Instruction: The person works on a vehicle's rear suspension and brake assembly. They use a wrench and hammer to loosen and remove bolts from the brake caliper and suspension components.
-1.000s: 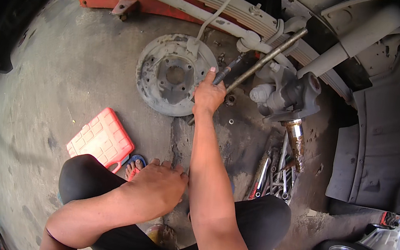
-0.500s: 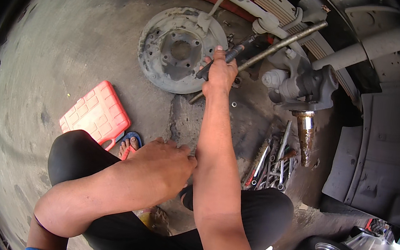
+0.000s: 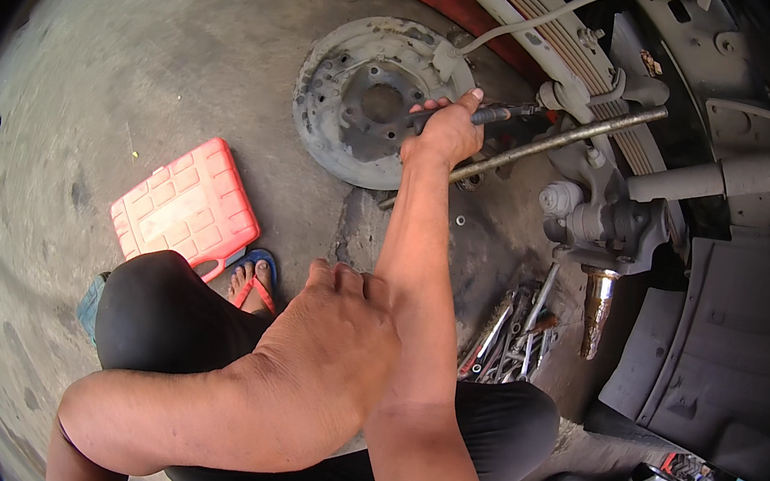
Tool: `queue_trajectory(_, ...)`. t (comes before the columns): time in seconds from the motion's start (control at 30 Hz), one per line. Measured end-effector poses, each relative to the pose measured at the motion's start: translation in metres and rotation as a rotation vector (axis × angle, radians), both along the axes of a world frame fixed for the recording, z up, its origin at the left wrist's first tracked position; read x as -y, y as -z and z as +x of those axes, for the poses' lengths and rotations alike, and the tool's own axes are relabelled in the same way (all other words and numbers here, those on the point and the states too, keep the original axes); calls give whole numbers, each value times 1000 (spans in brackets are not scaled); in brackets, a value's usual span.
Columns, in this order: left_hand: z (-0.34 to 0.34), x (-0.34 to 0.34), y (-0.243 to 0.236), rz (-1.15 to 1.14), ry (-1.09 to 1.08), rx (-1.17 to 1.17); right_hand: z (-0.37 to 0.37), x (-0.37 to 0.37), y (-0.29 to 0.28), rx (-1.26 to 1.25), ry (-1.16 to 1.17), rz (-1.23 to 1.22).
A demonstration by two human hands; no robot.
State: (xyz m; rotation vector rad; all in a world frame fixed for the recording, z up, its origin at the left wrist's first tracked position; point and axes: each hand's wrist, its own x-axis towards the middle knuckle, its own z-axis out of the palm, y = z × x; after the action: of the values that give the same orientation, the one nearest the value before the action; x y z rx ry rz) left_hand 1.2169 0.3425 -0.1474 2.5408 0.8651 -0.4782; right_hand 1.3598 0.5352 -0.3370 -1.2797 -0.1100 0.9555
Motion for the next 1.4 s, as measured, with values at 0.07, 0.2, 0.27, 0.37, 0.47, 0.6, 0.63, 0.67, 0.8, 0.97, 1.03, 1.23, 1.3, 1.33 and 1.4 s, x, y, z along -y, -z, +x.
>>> queue_trajectory(0.07,-3,1,-3,50,2,33,-2,-3,4,25,-3,-10)
queue_trajectory(0.2,1,0,-2,-25,-3,178,4,-4,19,-267,-81,336)
queue_trajectory(0.27,4,-5,0,-48,27,192,10,-3,27,-438,-194,594)
queue_trajectory(0.37,1,-12,7,-60,35,219,20,6,36,-296,-190,389)
queue_trajectory(0.47,-3,-9,12,-107,-44,279,29,16,38,-199,-216,266)
queue_trajectory(0.6,4,2,12,-89,-8,218,36,22,31,-157,-269,254)
queue_trajectory(0.63,6,4,11,-79,7,201,37,22,28,-153,-271,249)
queue_trajectory(0.67,9,4,9,-43,-2,179,36,21,25,-154,-281,247)
queue_trajectory(0.8,18,8,3,-92,-55,169,26,12,18,-159,-270,245)
queue_trajectory(0.97,10,9,1,-145,-86,222,11,-2,20,-106,-123,211)
queue_trajectory(1.03,1,12,-8,-10,-101,218,12,-9,21,-170,-24,180)
queue_trajectory(1.23,-23,9,-14,-5,-20,218,30,5,33,-112,-160,190)
queue_trajectory(1.3,-33,4,-2,-30,-45,268,37,24,41,-53,-206,143)
queue_trajectory(1.33,-37,-4,11,-20,-61,309,40,35,45,-32,-218,134)
queue_trajectory(1.4,-49,-28,29,-238,59,352,49,56,52,-4,-261,141)
